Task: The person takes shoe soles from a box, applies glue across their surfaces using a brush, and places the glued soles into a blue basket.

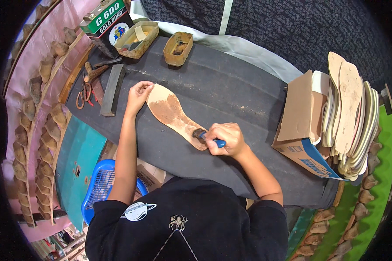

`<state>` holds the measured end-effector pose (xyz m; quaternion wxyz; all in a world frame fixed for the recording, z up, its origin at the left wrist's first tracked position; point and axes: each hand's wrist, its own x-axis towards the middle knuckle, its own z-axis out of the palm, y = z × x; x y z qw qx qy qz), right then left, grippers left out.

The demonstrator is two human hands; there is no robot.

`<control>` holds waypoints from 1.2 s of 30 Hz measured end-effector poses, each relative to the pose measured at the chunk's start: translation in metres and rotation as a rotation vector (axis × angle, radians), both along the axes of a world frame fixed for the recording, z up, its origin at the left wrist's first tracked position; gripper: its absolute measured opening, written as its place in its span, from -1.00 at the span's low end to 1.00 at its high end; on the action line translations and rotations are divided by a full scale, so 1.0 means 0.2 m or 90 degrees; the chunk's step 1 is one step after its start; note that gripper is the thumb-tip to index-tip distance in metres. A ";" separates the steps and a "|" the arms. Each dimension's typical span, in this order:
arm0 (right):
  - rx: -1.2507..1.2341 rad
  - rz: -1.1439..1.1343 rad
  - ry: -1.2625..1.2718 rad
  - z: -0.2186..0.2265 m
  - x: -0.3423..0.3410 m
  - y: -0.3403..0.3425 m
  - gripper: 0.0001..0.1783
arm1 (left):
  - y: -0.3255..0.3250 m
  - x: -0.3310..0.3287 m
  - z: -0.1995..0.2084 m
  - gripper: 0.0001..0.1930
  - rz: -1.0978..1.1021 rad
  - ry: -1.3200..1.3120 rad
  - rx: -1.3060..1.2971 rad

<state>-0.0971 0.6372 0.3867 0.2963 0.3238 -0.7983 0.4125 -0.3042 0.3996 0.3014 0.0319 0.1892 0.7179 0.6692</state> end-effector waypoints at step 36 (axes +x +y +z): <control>-0.131 -0.366 -0.156 0.09 -1.35 -0.01 -0.59 | -0.11 0.03 0.13 -0.54 -0.256 -0.291 0.299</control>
